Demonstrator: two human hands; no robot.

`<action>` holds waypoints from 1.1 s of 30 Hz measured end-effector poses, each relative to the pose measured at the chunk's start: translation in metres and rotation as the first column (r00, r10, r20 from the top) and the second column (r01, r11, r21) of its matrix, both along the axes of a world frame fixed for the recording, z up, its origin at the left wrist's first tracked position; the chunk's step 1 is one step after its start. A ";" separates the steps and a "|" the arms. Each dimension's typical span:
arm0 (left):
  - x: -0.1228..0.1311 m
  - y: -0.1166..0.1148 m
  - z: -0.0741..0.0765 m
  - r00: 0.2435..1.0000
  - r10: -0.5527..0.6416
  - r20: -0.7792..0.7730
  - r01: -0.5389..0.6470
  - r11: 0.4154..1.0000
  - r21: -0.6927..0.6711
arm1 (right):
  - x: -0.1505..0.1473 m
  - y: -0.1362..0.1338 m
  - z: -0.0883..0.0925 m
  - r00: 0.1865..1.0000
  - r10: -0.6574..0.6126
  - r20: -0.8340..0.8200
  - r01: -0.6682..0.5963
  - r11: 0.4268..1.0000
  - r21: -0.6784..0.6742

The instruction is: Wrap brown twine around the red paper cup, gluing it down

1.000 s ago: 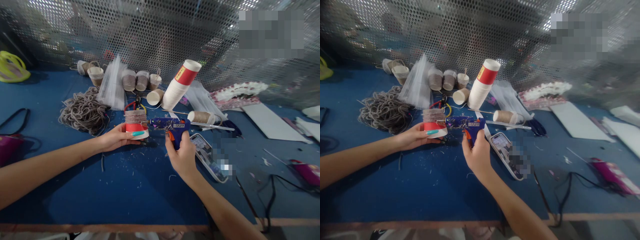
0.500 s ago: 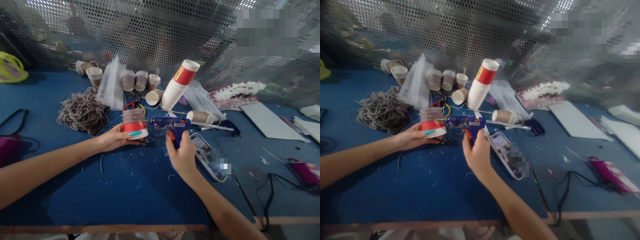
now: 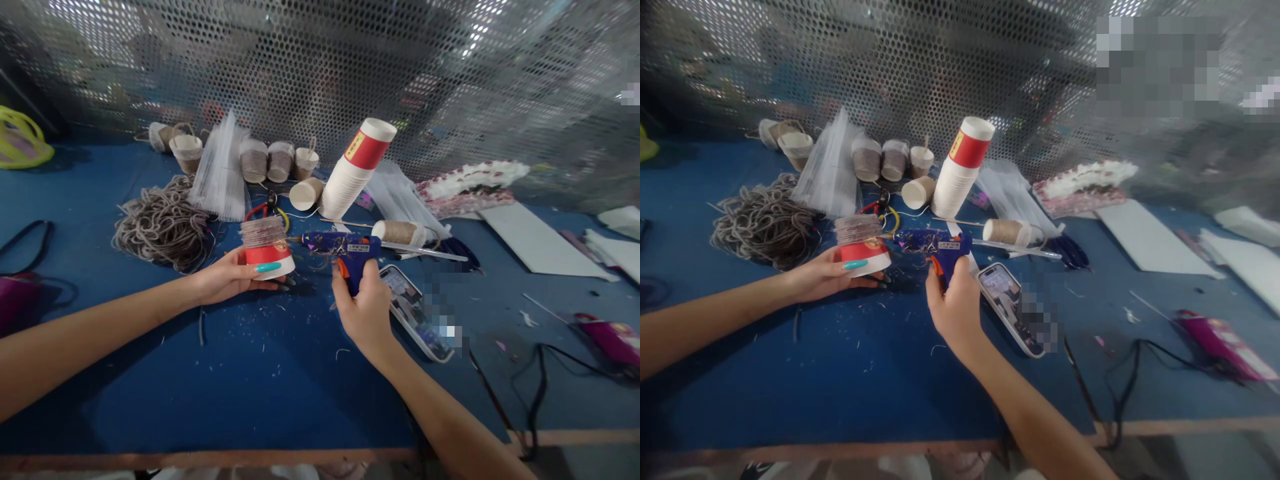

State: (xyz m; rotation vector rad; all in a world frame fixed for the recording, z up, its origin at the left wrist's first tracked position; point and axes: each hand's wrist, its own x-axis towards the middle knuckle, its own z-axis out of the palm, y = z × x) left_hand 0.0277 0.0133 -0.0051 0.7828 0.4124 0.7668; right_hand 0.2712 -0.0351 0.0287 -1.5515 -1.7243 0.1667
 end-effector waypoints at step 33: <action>-0.002 0.002 -0.006 0.993 -0.077 -0.087 0.081 0.995 0.050 | -0.010 -0.026 0.013 0.674 0.649 -0.354 -0.722 0.680 -0.128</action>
